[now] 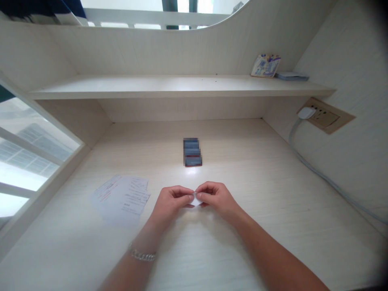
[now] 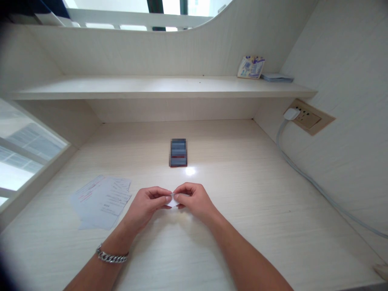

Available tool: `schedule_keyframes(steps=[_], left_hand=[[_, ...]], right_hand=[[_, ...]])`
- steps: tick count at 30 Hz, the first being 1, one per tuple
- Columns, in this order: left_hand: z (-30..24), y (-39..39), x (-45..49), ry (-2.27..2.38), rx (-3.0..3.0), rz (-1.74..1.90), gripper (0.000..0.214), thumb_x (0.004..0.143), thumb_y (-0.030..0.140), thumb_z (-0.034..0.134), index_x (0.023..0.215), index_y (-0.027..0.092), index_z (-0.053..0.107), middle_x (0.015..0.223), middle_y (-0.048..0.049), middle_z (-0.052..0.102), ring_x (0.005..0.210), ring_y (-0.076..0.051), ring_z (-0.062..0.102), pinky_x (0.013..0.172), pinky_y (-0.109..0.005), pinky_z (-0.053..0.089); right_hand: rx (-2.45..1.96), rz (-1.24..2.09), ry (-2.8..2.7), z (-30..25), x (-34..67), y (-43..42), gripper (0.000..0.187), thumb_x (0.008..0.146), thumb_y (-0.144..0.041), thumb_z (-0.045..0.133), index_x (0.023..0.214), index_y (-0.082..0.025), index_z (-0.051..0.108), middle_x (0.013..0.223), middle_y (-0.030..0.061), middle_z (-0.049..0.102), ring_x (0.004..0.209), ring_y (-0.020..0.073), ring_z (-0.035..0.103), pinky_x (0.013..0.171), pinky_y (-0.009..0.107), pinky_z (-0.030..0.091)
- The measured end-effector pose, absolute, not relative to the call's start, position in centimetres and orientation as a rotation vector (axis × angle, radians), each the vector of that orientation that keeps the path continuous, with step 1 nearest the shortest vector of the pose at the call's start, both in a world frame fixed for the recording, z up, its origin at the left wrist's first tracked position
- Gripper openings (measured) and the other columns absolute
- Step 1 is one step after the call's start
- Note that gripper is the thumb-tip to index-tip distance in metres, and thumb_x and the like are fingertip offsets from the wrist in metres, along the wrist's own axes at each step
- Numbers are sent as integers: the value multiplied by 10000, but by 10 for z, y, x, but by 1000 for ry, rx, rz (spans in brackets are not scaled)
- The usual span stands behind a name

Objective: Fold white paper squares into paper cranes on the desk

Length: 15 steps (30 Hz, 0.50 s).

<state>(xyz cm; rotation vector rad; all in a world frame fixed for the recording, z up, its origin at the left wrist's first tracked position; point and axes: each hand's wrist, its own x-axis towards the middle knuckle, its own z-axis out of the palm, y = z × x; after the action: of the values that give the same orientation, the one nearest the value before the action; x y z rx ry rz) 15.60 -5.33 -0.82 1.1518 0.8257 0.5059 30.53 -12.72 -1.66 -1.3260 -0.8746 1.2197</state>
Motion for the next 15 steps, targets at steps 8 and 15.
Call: schedule_keyframes(steps=[8,15], left_hand=[[-15,-54,156,796,1235,568,177,656,231,700,796,125,677,772,-67,681,700,-160,614,664,-274,503],[-19,-54,157,847,1268,588,178,658,256,690,785,136,662,744,-47,670,677,-156,611,634,-251,476]], right_hand=[[-1368,1153,-855,-17,302,-126,131,672,-231,656,758,-141,696,695,34,661,615,144,616,554,252,522],[-1349,1176,-855,-17,299,-126,178,688,-267,654,813,-157,717,748,49,691,674,172,645,624,299,551]])
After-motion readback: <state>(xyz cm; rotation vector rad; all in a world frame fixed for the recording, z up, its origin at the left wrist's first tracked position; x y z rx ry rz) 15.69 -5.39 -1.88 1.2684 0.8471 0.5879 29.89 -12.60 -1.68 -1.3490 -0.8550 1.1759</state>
